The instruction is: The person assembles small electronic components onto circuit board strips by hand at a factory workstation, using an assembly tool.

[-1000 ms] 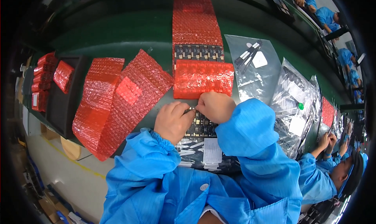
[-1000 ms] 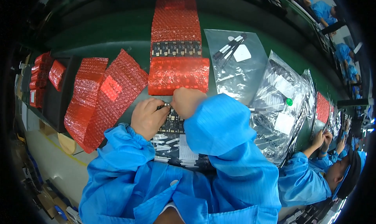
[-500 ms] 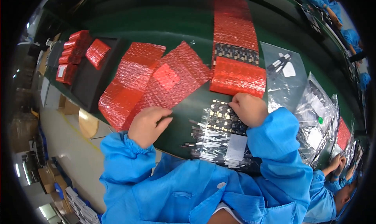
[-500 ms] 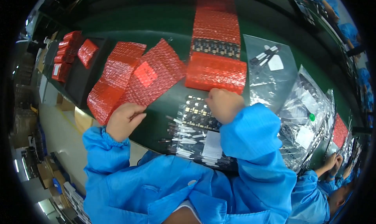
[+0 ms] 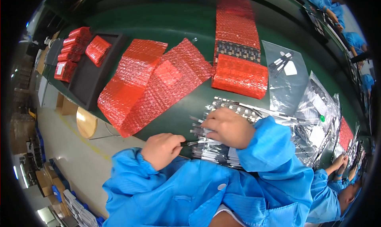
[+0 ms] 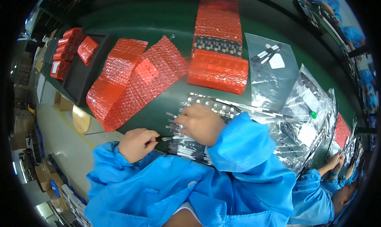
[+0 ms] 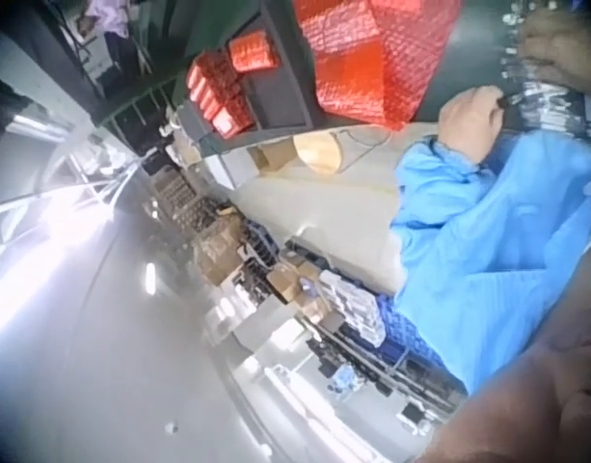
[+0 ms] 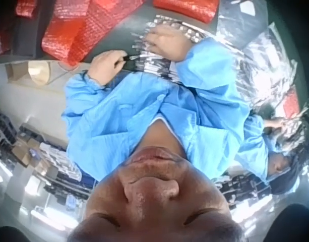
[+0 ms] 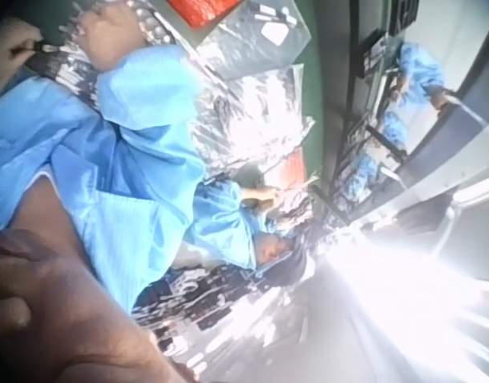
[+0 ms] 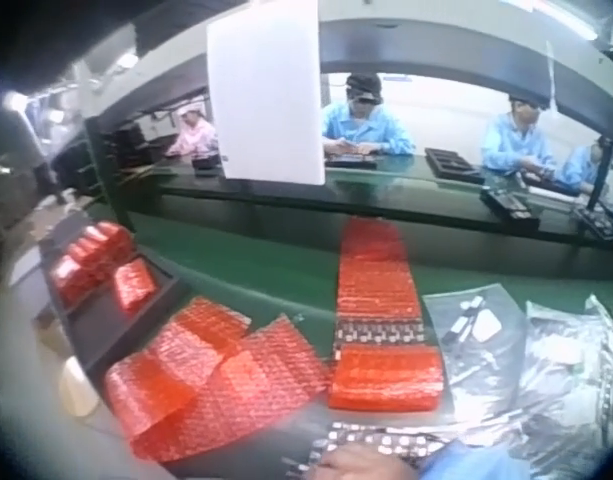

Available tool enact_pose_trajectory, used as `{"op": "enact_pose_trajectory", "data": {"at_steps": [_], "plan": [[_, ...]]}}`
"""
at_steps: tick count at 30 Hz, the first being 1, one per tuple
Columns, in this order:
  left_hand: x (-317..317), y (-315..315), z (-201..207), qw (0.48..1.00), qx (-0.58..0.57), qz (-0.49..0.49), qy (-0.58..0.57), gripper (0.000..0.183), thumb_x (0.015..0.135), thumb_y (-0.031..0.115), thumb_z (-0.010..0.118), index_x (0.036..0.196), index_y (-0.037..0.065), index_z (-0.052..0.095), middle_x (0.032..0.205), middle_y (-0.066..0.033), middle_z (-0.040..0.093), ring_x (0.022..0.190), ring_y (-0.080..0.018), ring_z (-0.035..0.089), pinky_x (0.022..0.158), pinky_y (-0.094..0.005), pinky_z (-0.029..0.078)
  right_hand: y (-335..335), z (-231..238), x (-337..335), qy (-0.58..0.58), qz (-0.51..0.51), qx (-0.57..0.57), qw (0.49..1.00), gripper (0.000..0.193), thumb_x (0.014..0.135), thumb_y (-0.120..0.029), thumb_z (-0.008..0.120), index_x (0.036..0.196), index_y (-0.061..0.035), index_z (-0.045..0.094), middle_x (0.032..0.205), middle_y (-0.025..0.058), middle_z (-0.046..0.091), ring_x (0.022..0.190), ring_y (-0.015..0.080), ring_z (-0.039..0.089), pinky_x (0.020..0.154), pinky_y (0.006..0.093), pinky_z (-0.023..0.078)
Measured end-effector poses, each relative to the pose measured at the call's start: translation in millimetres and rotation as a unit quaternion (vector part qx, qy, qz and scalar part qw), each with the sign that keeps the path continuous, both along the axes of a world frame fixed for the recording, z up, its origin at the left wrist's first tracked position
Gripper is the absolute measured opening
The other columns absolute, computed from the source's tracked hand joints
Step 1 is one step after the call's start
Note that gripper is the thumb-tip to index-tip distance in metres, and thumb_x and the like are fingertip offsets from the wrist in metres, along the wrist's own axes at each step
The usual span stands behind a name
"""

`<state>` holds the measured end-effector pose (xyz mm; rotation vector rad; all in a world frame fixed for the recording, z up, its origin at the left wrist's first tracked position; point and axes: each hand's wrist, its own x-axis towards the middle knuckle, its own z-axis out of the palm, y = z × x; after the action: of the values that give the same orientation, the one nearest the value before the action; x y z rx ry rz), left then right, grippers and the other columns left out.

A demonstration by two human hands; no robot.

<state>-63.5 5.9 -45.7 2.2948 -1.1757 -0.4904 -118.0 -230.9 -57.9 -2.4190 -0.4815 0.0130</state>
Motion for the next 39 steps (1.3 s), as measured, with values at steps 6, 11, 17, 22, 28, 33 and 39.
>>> {"op": "enact_pose_trajectory", "data": {"at_steps": [6,11,17,22,28,33,39], "plan": [[25.5,0.3,49.4,0.993,0.059,-0.037,0.099,0.019,0.071,0.007,0.062,0.089,0.008,0.057,0.074,-0.0083,0.059,0.070,-0.0246,0.060,0.060,-0.0344,0.048,-0.1,-14.7,-6.9,-0.018,0.006,-0.043,0.999,0.036,0.064,-0.017,0.071,0.099,-0.0135,0.062,0.102,0.0041,0.053,0.097,0.0235,0.049,0.083,0.0334,0.042],[24.9,-3.4,44.6,0.982,0.050,0.013,0.179,0.017,0.075,-0.002,0.060,0.090,0.003,0.053,0.074,-0.0060,0.056,0.066,-0.0139,0.059,0.058,-0.0254,0.047,5.7,0.4,-9.0,-0.030,0.003,0.019,0.999,0.035,0.065,-0.018,0.071,0.098,-0.0106,0.062,0.101,0.0071,0.055,0.097,0.0255,0.051,0.084,0.0342,0.042],[28.7,1.8,38.6,0.895,-0.112,0.131,0.411,0.020,0.080,-0.004,0.055,0.097,0.001,0.048,0.078,-0.0052,0.053,0.072,-0.0129,0.059,0.065,-0.0263,0.050,4.3,-15.5,-23.2,-0.050,0.065,-0.018,0.997,0.023,0.070,-0.016,0.063,0.092,-0.0091,0.064,0.101,0.0069,0.057,0.100,0.0240,0.052,0.085,0.0354,0.041],[46.2,23.6,55.9,0.856,-0.179,0.088,0.476,0.018,0.080,-0.006,0.053,0.096,0.001,0.048,0.081,-0.0061,0.053,0.076,-0.0141,0.059,0.068,-0.0272,0.050,-0.8,-22.2,-28.3,-0.052,0.054,-0.015,0.997,0.020,0.072,-0.013,0.057,0.089,-0.0077,0.065,0.107,0.0050,0.058,0.104,0.0226,0.051,0.087,0.0337,0.040],[60.3,29.0,94.1,0.838,-0.365,-0.142,0.380,0.017,0.073,-0.006,0.062,0.085,-0.001,0.052,0.078,-0.0114,0.057,0.073,-0.0198,0.061,0.063,-0.0287,0.050,-4.7,-26.9,-27.5,-0.018,0.073,0.006,0.997,0.021,0.075,-0.012,0.051,0.092,-0.0077,0.063,0.111,0.0072,0.055,0.109,0.0238,0.046,0.091,0.0352,0.037],[43.8,-6.7,97.1,0.923,-0.310,-0.038,0.224,0.020,0.069,-0.006,0.065,0.086,0.001,0.056,0.079,-0.0111,0.058,0.067,-0.0197,0.058,0.059,-0.0280,0.046,-31.6,28.7,-29.9,0.007,-0.022,0.102,0.995,0.008,0.074,-0.010,0.061,0.080,-0.0047,0.062,0.083,0.0081,0.062,0.081,0.0257,0.059,0.073,0.0338,0.048],[25.5,-78.7,59.0,0.959,-0.217,-0.025,0.179,0.018,0.072,0.002,0.063,0.088,0.004,0.056,0.079,-0.0090,0.058,0.070,-0.0222,0.059,0.062,-0.0319,0.047,-39.7,104.4,-37.2,-0.013,-0.091,0.107,0.990,0.015,0.069,-0.002,0.068,0.083,-0.0015,0.061,0.083,0.0113,0.063,0.077,0.0259,0.061,0.064,0.0341,0.049]]}}
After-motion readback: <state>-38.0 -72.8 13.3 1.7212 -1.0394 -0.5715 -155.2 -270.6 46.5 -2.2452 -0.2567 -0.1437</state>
